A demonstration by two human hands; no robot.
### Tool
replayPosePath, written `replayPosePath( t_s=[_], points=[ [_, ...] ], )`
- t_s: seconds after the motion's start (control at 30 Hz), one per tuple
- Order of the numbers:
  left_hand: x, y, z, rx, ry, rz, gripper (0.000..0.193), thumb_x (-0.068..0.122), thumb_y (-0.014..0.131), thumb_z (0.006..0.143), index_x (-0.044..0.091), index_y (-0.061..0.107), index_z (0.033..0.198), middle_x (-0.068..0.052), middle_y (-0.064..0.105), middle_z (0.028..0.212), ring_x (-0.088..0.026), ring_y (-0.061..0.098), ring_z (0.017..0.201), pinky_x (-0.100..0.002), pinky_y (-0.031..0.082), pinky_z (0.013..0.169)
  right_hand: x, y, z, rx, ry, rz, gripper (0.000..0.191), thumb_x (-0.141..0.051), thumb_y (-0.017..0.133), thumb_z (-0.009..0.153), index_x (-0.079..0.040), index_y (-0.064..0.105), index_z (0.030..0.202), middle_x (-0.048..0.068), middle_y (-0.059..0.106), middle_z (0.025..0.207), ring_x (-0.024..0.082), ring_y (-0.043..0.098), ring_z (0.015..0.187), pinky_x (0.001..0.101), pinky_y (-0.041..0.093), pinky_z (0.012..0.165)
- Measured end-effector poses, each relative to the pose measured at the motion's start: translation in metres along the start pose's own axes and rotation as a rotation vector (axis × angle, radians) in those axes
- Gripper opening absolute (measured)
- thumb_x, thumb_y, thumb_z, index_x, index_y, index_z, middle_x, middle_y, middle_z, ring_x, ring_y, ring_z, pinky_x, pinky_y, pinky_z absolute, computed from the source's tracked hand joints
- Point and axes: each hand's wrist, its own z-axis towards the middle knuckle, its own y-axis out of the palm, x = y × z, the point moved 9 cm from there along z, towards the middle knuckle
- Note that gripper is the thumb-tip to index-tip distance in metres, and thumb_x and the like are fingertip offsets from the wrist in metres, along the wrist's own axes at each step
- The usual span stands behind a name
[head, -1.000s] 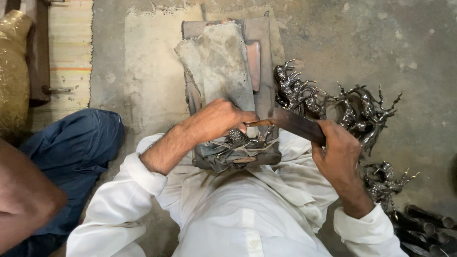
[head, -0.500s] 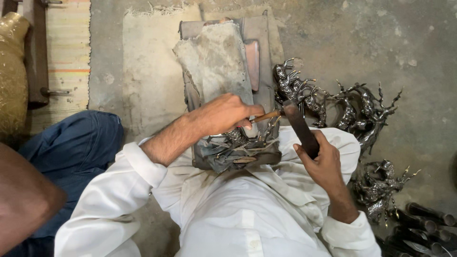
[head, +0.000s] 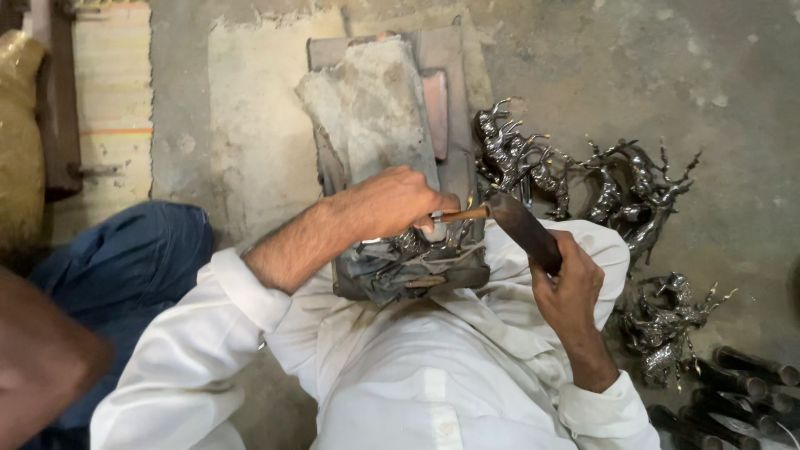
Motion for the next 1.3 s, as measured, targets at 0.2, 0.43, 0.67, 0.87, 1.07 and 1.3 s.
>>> replayPosePath(
  t_s=[0.2,0.43,0.67,0.87,1.07,1.3],
  points=[
    [-0.001,0.002,-0.003,-0.004,-0.028,-0.008,0.027,0.019,0.077,0.084,0.010,0.069,0.109,-0.017,0.072,0.075,-0.040,0.071,0.081,-0.053,0.052,0.071,0.001,0.001,0.001,-0.050,-0.044,-0.077,0.025,-0.007,0.076,0.087,-0.004,0.062,0.108,0.016,0.068,0.083,0.033,0.066,0.071,0.0403,0.050,0.065],
    [0.001,-0.004,-0.008,0.048,-0.010,-0.004,0.029,0.016,0.077,0.083,0.009,0.070,0.110,-0.017,0.072,0.075,-0.039,0.071,0.080,-0.052,0.053,0.070,0.014,0.015,-0.001,-0.082,-0.059,-0.138,0.027,-0.007,0.076,0.086,-0.006,0.063,0.110,0.015,0.068,0.084,0.034,0.067,0.075,0.0413,0.049,0.067],
    [-0.001,-0.014,-0.020,0.102,-0.042,-0.095,0.024,0.010,0.077,0.084,0.010,0.071,0.107,-0.017,0.073,0.080,-0.038,0.072,0.080,-0.050,0.053,0.070,0.006,0.015,-0.001,-0.189,-0.085,-0.131,0.029,-0.012,0.074,0.085,-0.006,0.064,0.112,0.012,0.069,0.083,0.028,0.067,0.074,0.0386,0.049,0.065],
    [-0.019,-0.030,-0.083,0.716,-0.294,-0.452,0.029,0.013,0.079,0.092,0.002,0.061,0.113,-0.013,0.077,0.094,-0.024,0.079,0.079,-0.033,0.062,0.067,0.015,0.024,0.009,-0.345,0.146,0.052,0.038,-0.026,0.079,0.085,-0.006,0.064,0.114,0.009,0.056,0.068,0.018,0.050,0.056,0.0335,0.043,0.052],
    [-0.023,0.009,-0.102,0.889,-0.423,-0.442,0.027,0.010,0.080,0.092,0.001,0.061,0.109,-0.014,0.076,0.089,-0.021,0.077,0.073,-0.031,0.058,0.062,-0.022,0.016,0.039,-0.330,-0.048,-0.101,0.039,-0.024,0.084,0.085,-0.005,0.065,0.114,0.014,0.061,0.071,0.024,0.056,0.059,0.0370,0.045,0.056],
    [-0.011,0.006,-0.100,0.930,-0.355,-0.240,0.023,0.009,0.079,0.094,0.001,0.061,0.106,-0.015,0.074,0.092,-0.025,0.076,0.076,-0.033,0.058,0.063,-0.123,-0.026,0.058,0.011,-0.561,-0.069,0.043,-0.005,0.077,0.084,-0.008,0.063,0.126,0.014,0.068,0.102,0.034,0.069,0.088,0.0422,0.054,0.077]
  ],
)
